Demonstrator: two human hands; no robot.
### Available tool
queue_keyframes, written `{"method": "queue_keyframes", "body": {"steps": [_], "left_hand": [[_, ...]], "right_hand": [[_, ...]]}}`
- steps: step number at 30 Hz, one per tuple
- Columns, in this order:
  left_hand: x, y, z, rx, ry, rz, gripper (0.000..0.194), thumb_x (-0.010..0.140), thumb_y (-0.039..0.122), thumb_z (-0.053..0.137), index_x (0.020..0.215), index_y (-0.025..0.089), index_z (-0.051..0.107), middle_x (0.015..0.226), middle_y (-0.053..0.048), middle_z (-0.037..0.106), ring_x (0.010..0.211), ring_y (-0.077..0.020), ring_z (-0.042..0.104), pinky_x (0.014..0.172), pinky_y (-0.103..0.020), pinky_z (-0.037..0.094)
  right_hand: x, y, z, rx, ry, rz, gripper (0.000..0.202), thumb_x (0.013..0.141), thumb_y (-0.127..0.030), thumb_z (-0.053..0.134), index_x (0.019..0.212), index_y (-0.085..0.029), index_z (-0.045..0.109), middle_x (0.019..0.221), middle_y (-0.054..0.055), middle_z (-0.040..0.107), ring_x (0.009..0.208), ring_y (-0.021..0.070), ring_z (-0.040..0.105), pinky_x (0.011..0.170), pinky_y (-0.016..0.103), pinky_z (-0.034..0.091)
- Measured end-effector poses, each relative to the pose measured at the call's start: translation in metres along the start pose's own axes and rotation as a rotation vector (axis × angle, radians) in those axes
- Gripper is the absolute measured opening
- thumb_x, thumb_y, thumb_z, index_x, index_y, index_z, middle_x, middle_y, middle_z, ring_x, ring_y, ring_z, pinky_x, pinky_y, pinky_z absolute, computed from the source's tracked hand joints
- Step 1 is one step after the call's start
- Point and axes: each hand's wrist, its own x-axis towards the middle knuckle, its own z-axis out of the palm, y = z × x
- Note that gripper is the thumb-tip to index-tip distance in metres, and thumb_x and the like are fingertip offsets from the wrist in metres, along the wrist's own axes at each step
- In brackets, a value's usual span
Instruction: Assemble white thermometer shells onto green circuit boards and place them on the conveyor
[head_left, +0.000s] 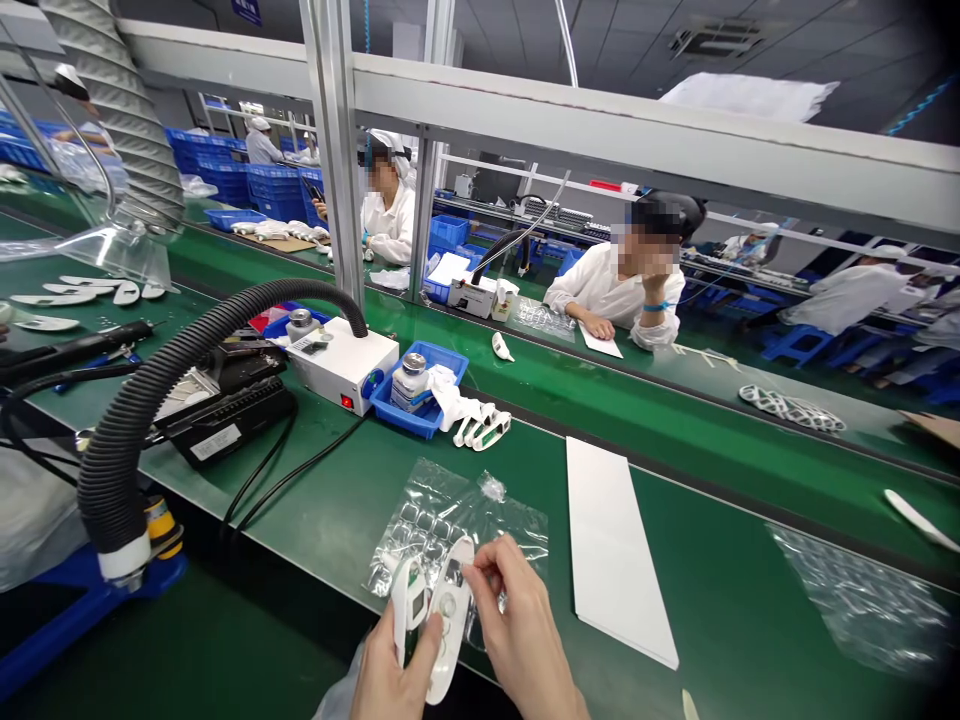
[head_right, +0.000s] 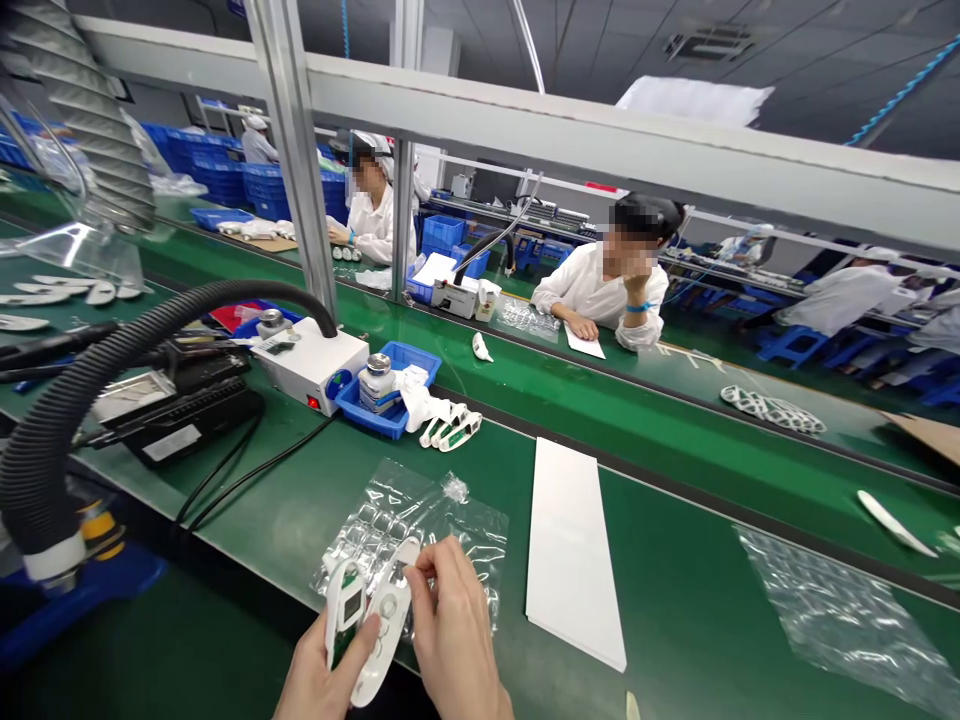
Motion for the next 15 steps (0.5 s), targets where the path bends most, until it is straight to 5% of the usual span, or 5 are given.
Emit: {"method": "queue_keyframes", "body": {"steps": [9, 15], "left_hand": [[-0.004, -0.003, -0.008, -0.017, 0.019, 0.030, 0.036, 0.072, 0.048, 0.067, 0.095, 0.020, 0.071, 0.094, -0.009, 0.076, 0.096, -0.0327, 0.068, 0.081, -0.033, 0.052], [-0.008, -0.028, -0.027, -0.162, 0.146, 0.046, 0.051, 0.067, 0.059, 0.072, 0.095, 0.017, 0.070, 0.093, -0.012, 0.074, 0.089, -0.0284, 0.068, 0.075, -0.028, 0.053]], "right_hand": [[-0.007, -0.002, 0.024, 0.470, 0.033, 0.229, 0.028, 0.085, -0.042, 0.061, 0.077, -0.023, 0.041, 0.063, -0.007, 0.041, 0.053, 0.0108, 0.040, 0.049, 0.021, 0.033], [-0.020, -0.021, 0.070, 0.991, 0.047, 0.368, 0.048, 0.065, -0.058, 0.077, 0.084, -0.018, 0.062, 0.067, 0.005, 0.066, 0.064, 0.0207, 0.062, 0.058, 0.027, 0.050]]}}
